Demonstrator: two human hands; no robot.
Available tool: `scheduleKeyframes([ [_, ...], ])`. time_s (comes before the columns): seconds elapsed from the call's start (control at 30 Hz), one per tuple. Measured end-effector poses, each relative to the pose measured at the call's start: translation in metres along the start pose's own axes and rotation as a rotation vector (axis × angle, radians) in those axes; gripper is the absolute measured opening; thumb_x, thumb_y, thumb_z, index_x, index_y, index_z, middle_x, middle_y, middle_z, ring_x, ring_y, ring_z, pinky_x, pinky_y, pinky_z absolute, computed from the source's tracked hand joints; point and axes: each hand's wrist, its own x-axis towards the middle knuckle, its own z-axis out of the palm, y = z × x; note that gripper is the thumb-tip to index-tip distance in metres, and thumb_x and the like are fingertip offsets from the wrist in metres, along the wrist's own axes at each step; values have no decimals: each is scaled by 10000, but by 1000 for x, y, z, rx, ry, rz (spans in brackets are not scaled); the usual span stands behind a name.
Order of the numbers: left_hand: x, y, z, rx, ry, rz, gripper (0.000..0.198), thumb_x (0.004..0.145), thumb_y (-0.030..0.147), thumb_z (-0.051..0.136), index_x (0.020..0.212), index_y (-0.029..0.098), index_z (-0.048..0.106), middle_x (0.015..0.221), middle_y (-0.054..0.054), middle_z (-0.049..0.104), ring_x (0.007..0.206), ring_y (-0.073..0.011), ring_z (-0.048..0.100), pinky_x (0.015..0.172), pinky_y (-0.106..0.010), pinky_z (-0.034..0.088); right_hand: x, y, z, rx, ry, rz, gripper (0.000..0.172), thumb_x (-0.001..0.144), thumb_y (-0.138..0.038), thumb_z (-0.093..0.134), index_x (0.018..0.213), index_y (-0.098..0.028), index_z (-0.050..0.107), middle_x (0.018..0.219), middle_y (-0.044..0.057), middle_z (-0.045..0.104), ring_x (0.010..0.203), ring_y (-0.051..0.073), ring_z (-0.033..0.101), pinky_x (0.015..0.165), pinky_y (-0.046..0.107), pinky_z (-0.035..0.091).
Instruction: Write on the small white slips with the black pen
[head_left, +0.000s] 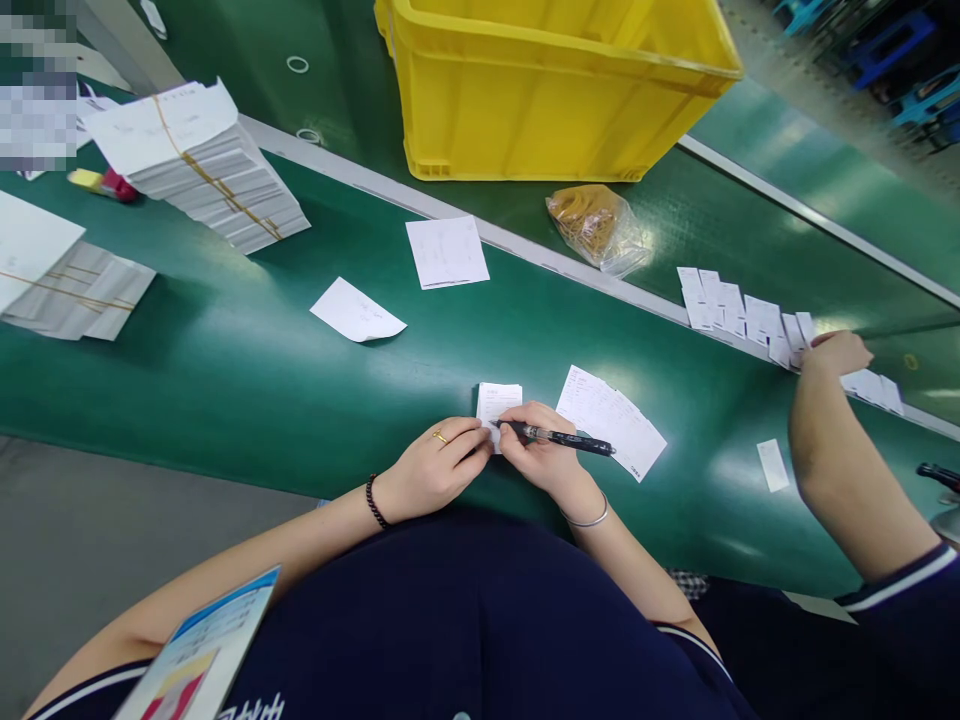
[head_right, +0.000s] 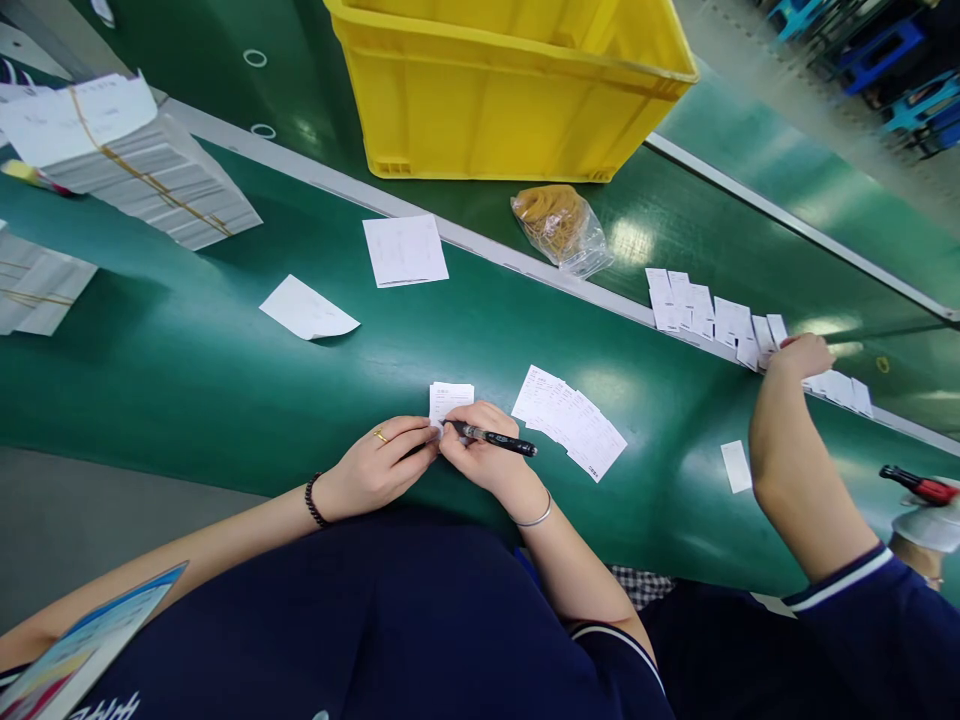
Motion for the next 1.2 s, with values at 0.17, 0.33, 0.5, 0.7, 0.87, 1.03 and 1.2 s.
scheduleKeyframes([
  [0.17,1,0,-1,5,-3,2,120,906,75,560,988,130,629,1003,-99,670,1016,-210,630,867,-374,610,-1,0,1,3,17,8,109,825,-196,549,774,-236,638,649,2,665,586,154,611,588,295,516],
  [0.33,1,0,-1,1,-15,-3,105,888,56,581,965,112,625,996,-109,672,1015,-219,632,868,-377,609,-4,4,-1,134,61,117,87,872,-232,569,882,-234,655,733,14,695,634,156,648,613,298,542],
  [0.5,0,0,0,-4,-8,-8,144,884,56,581,992,140,627,999,-98,677,1018,-215,641,844,-383,617,-2,18,-9,59,161,196,237,973,-273,477,1151,-265,632,970,52,728,844,180,667,777,361,563],
  [0.7,1,0,-1,7,6,5,120,871,46,600,962,118,628,979,-104,676,995,-215,640,843,-372,615,1,24,-12,-57,71,139,241,984,-286,462,1119,-276,662,955,48,713,823,194,606,746,365,551],
  [0.87,-2,0,2,-22,-13,-17,152,878,50,586,999,130,631,1011,-112,674,1039,-224,628,861,-393,608,-3,19,-11,-97,100,54,251,950,-225,522,1156,-279,655,1002,62,726,821,203,613,731,379,562],
  [1.03,-2,-1,2,-28,-2,-10,162,885,54,570,1015,129,631,1010,-110,675,1043,-226,628,869,-401,607,-9,19,-9,-81,142,-27,286,898,-172,583,1152,-285,649,1122,80,732,985,237,663,808,439,583],
  [1.2,0,-1,0,-4,0,4,146,877,38,575,991,112,629,993,-116,675,1021,-226,633,859,-389,610,-15,16,-2,-10,222,-14,202,875,-184,623,1056,-270,641,1087,79,741,986,228,700,826,429,603],
])
